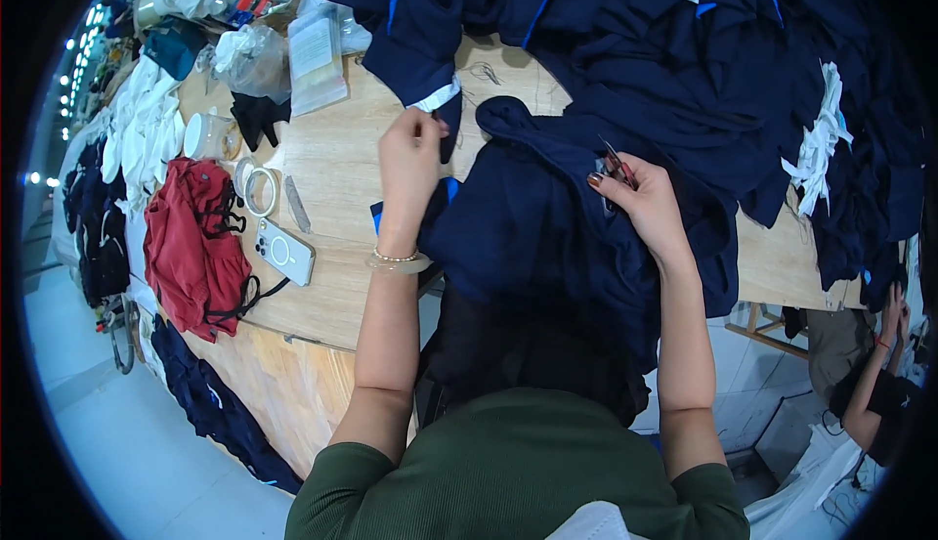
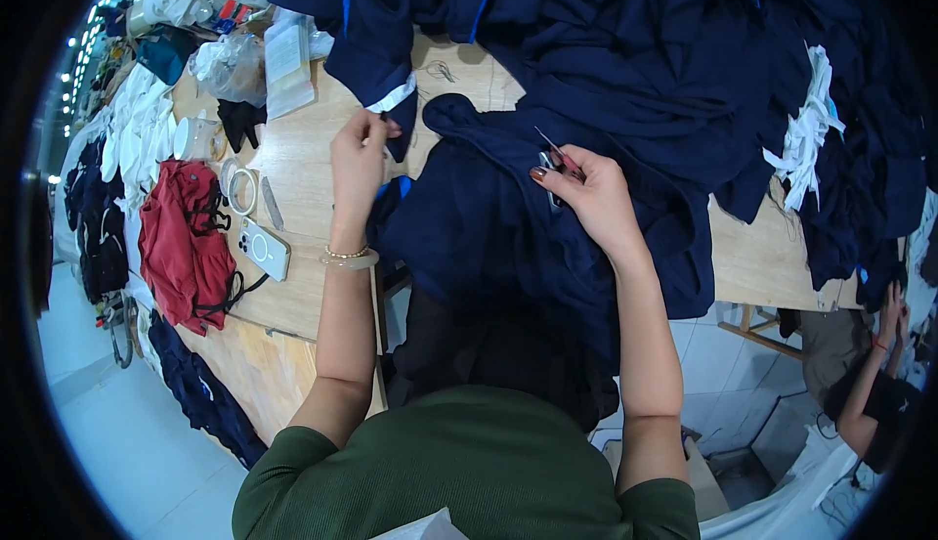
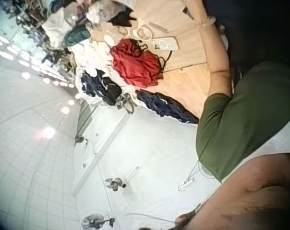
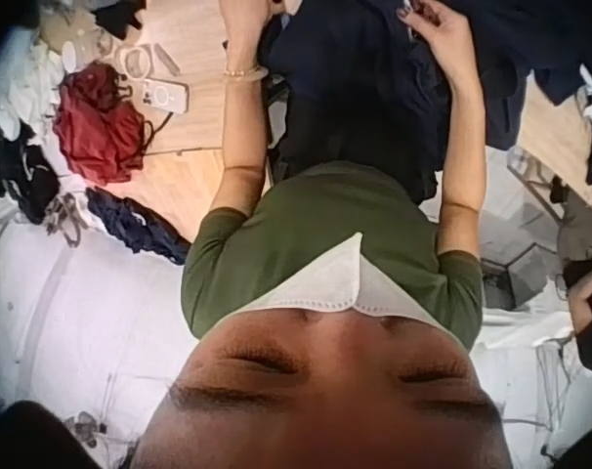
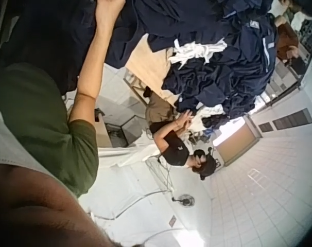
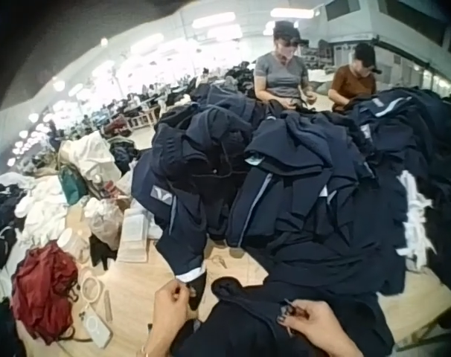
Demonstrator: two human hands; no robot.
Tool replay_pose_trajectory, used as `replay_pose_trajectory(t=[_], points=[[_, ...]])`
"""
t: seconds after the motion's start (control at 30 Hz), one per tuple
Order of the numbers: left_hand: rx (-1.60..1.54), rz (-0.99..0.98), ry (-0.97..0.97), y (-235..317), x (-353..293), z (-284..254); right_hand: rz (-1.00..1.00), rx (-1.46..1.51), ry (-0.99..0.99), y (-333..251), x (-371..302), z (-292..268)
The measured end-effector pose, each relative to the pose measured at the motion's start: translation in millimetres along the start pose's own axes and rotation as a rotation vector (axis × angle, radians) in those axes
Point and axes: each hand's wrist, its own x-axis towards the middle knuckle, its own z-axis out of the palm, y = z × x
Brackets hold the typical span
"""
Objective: Trimming excess threads from dark blue garments using small snips in a factory setting.
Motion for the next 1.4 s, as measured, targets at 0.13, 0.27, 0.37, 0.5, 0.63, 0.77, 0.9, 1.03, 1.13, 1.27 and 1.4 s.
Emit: replay_pose_trajectory(t=[0.13, 0.27, 0.37, 0.5, 0.63, 0.77, 0.9, 1.03, 1.13, 1.27, 1.4], points=[[-0.028, -0.003, 0.049, 9, -8, -5, 0.043, -0.018, 0.017, -10, -2, 1], [-0.044, -0.053, 0.054, 21, -23, -1, 0.022, 0.028, -0.012, -12, -3, 1], [-0.085, 0.009, 0.069, 30, -30, 8, -0.008, -0.004, -0.025, -8, -2, 0], [-0.022, 0.317, -0.039, 50, -38, 17, -0.048, -0.069, 0.000, 2, -2, -6], [-0.045, 0.679, -0.525, 74, -67, 24, -0.139, -0.057, 0.060, -7, -11, -2], [-0.055, 0.591, -0.437, 76, -78, 25, -0.283, 0.052, 0.442, -24, -52, -36], [0.014, 0.491, -0.151, 63, -58, 21, -0.162, -0.211, 0.804, 2, -99, -105], [0.021, 0.237, 0.022, 6, 0, 24, -0.148, -0.475, 0.785, 11, -101, -85], [-0.037, -0.126, -0.298, 22, 14, 29, -0.176, -0.569, 0.759, 17, -87, -73], [-0.082, -0.206, -0.536, 28, 21, 28, -0.195, -0.357, 0.786, 33, -75, -91], [-0.319, -0.238, -0.441, 25, 8, 25, 0.063, 0.734, 0.571, 33, -82, -111]])
